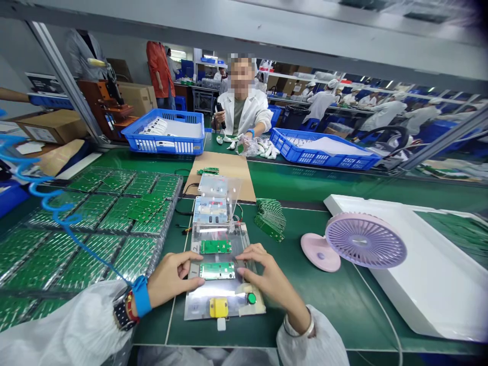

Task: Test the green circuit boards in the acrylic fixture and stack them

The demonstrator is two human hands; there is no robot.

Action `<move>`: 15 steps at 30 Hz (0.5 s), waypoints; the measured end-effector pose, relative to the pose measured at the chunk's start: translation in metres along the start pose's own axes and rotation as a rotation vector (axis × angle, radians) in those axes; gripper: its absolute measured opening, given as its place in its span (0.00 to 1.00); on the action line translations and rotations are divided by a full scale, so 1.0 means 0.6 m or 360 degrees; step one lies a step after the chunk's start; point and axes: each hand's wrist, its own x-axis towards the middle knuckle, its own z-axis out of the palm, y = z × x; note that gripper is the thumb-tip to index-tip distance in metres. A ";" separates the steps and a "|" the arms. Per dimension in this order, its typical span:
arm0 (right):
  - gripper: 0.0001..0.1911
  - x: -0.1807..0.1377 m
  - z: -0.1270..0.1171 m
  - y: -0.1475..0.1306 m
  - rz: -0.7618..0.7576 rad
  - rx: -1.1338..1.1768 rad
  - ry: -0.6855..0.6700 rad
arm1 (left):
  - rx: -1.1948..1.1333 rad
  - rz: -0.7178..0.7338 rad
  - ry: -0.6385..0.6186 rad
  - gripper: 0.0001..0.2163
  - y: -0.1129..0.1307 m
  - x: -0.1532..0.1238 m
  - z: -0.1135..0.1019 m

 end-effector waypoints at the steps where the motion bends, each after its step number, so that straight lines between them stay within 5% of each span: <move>1: 0.09 0.005 0.000 0.003 0.0000 0.0032 0.0054 | -0.0004 0.0006 0.0038 0.17 0.000 0.002 -0.003; 5: 0.10 0.029 0.000 0.011 -0.0011 0.0042 0.0174 | 0.0029 0.0030 0.0175 0.19 0.000 0.019 -0.015; 15: 0.11 0.052 0.004 0.004 0.0005 -0.0114 0.0020 | 0.0102 -0.0026 0.0127 0.21 -0.006 0.049 -0.010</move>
